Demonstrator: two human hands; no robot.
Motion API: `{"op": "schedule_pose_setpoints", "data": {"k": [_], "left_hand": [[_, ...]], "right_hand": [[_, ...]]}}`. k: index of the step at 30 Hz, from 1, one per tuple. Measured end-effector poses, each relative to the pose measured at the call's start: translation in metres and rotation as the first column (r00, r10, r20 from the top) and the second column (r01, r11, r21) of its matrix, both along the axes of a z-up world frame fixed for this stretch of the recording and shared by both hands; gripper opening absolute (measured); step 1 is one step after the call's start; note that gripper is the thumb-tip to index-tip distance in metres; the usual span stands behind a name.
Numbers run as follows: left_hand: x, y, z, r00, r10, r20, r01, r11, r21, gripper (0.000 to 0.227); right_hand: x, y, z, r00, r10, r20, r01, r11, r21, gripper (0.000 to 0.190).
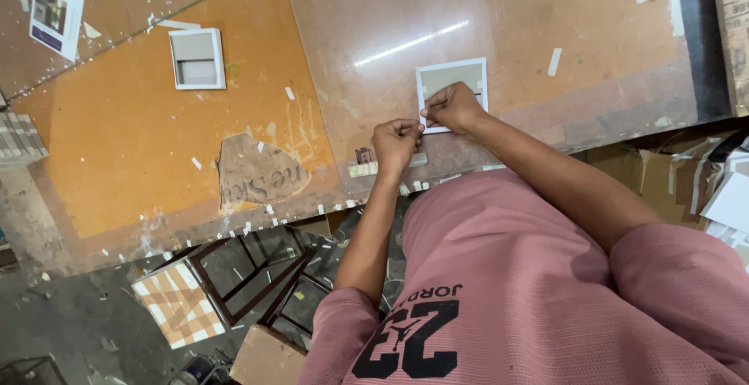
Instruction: The person assembles small white picture frames by hand on a wooden workbench. They place backing boards into frames, press the edges to secure them, and stack completed units. The person handles frames one at a time and occasionally repositions pieces on the table.
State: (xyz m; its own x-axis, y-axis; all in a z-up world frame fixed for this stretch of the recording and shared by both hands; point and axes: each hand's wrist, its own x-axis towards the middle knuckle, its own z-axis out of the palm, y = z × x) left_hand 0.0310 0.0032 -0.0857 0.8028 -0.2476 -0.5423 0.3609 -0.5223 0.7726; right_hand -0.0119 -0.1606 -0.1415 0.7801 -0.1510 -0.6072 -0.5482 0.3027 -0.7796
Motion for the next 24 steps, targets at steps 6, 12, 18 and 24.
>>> {"op": "schedule_pose_setpoints", "data": {"k": [6,12,18,24], "left_hand": [[0.013,-0.019,0.003,0.968,-0.003,0.251,0.003,1.000,0.001,0.013],[0.061,-0.055,0.002,0.947,-0.036,0.320,0.025,0.999,0.038,0.014],[0.069,-0.067,-0.001,0.959,-0.036,0.283,0.028,0.999,0.032,0.011],[0.030,-0.041,0.000,0.947,-0.078,0.310,0.067,0.997,0.046,0.005]], "right_hand": [[-0.002,0.001,-0.004,1.000,0.015,-0.014,-0.015,1.000,0.024,0.014],[-0.001,-0.001,0.009,1.000,0.022,0.008,-0.022,1.000,-0.007,0.014],[-0.001,-0.004,0.014,1.000,-0.007,-0.021,0.008,1.000,0.024,0.012],[-0.006,-0.004,0.006,1.000,-0.001,0.031,-0.002,0.993,0.114,0.013]]}}
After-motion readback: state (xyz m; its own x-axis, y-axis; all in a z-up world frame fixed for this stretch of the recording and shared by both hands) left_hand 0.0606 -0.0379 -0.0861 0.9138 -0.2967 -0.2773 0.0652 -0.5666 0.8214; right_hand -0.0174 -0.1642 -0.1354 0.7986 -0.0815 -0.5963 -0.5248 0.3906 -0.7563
